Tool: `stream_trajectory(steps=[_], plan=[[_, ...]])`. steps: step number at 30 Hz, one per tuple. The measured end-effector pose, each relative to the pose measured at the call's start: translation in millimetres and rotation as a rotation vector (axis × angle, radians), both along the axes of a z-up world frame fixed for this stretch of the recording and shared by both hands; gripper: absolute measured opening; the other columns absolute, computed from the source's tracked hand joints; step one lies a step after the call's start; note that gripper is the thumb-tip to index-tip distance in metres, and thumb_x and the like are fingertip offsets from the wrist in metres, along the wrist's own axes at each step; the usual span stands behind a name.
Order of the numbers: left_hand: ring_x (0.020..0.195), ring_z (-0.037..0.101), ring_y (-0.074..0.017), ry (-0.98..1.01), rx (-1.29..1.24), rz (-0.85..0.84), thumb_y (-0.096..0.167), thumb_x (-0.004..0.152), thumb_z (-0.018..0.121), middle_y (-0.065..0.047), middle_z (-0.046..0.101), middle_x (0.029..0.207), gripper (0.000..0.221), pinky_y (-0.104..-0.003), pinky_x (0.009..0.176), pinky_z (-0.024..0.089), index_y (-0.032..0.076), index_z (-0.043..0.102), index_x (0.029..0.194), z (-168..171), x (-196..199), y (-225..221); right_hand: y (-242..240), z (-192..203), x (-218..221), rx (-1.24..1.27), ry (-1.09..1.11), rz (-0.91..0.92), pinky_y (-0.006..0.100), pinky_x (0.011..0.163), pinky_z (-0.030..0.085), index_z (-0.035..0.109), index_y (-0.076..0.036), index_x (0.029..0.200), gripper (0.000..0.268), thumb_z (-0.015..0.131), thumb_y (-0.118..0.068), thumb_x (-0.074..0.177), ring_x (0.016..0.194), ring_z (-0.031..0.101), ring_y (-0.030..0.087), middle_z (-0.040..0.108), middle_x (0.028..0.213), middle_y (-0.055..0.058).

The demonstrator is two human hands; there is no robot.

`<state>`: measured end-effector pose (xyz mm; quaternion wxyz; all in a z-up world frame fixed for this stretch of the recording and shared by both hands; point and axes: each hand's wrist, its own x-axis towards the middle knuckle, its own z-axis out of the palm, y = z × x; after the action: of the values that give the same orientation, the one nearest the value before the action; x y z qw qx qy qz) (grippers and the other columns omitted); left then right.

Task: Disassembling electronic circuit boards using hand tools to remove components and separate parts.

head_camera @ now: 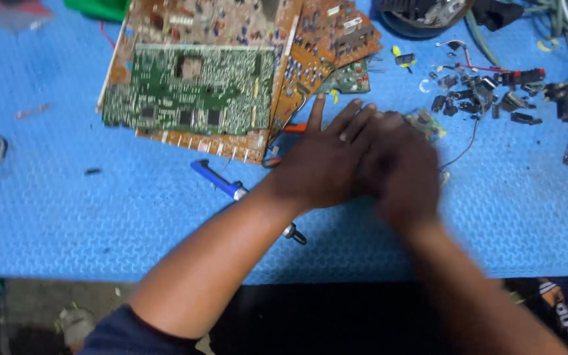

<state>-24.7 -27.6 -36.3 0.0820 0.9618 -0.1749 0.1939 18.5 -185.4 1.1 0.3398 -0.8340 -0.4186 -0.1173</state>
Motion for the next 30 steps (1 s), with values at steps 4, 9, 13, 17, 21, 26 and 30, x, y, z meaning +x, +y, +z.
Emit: stream_trajectory(steps=[4, 9, 13, 17, 21, 26, 30], plan=[[0.153, 0.034, -0.0396, 0.087, -0.081, 0.010, 0.065, 0.101, 0.040, -0.018, 0.043, 0.161, 0.085, -0.072, 0.122, 0.008, 0.002, 0.033, 0.156, 5, 0, 2, -23, -8, 9, -0.110, -0.002, -0.045, 0.047, 0.109, 0.047, 0.065, 0.003, 0.135, 0.071, 0.067, -0.012, 0.065, 0.123, 0.064, 0.043, 0.069, 0.131, 0.024], [0.154, 0.025, -0.0386, 0.255, -0.017, 0.020, 0.060, 0.101, 0.031, -0.017, 0.035, 0.163, 0.080, -0.077, 0.114, 0.013, 0.003, 0.029, 0.157, 16, 5, -3, 13, 23, 0, 0.794, 1.107, -0.570, 0.025, 0.056, 0.045, 0.060, -0.017, 0.071, 0.035, 0.062, -0.029, 0.103, 0.058, 0.055, 0.009, 0.057, 0.063, -0.001], [0.150, 0.039, -0.0394, 0.060, 0.008, -0.039, 0.064, 0.100, 0.044, -0.016, 0.046, 0.159, 0.078, -0.076, 0.115, 0.022, 0.008, 0.038, 0.154, 6, 8, 3, -18, 2, 4, -0.093, 0.156, -0.333, 0.043, 0.069, 0.042, 0.067, -0.010, 0.099, 0.026, 0.051, -0.026, 0.113, 0.082, 0.061, 0.022, 0.068, 0.087, 0.006], [0.152, 0.037, -0.0395, 0.035, 0.048, -0.057, 0.057, 0.100, 0.048, -0.018, 0.041, 0.162, 0.072, -0.080, 0.117, 0.014, 0.012, 0.039, 0.156, -2, 6, 7, -9, 8, 5, -0.160, -0.002, -0.001, 0.052, 0.083, 0.048, 0.067, -0.005, 0.107, 0.048, 0.063, -0.008, 0.059, 0.099, 0.065, 0.045, 0.071, 0.105, 0.018], [0.141, 0.054, -0.0464, -0.149, 0.014, -0.029, 0.044, 0.104, 0.047, -0.022, 0.055, 0.150, 0.051, -0.083, 0.108, 0.032, 0.016, 0.048, 0.146, 6, -5, -1, -28, 2, 21, -0.243, 0.071, -0.241, 0.049, 0.084, 0.054, 0.070, -0.011, 0.121, 0.050, 0.065, -0.017, 0.071, 0.108, 0.070, 0.037, 0.074, 0.114, 0.011], [0.154, 0.033, -0.0364, 0.146, -0.054, 0.038, 0.072, 0.094, 0.052, -0.015, 0.040, 0.163, 0.093, -0.076, 0.119, 0.010, 0.007, 0.032, 0.157, 8, 3, -1, 9, 30, 7, 0.626, 1.088, -0.136, 0.027, 0.049, 0.036, 0.056, -0.006, 0.078, 0.032, 0.057, -0.022, 0.105, 0.056, 0.044, 0.012, 0.050, 0.065, 0.005], [0.155, 0.027, -0.0365, 0.170, -0.001, 0.020, 0.079, 0.088, 0.059, -0.014, 0.034, 0.166, 0.103, -0.074, 0.120, 0.008, 0.010, 0.030, 0.159, 7, 3, -1, 2, 63, 10, 0.046, 0.708, -0.118, 0.025, 0.067, 0.048, 0.072, -0.008, 0.090, 0.032, 0.053, -0.025, 0.109, 0.074, 0.061, 0.006, 0.074, 0.081, 0.000]])
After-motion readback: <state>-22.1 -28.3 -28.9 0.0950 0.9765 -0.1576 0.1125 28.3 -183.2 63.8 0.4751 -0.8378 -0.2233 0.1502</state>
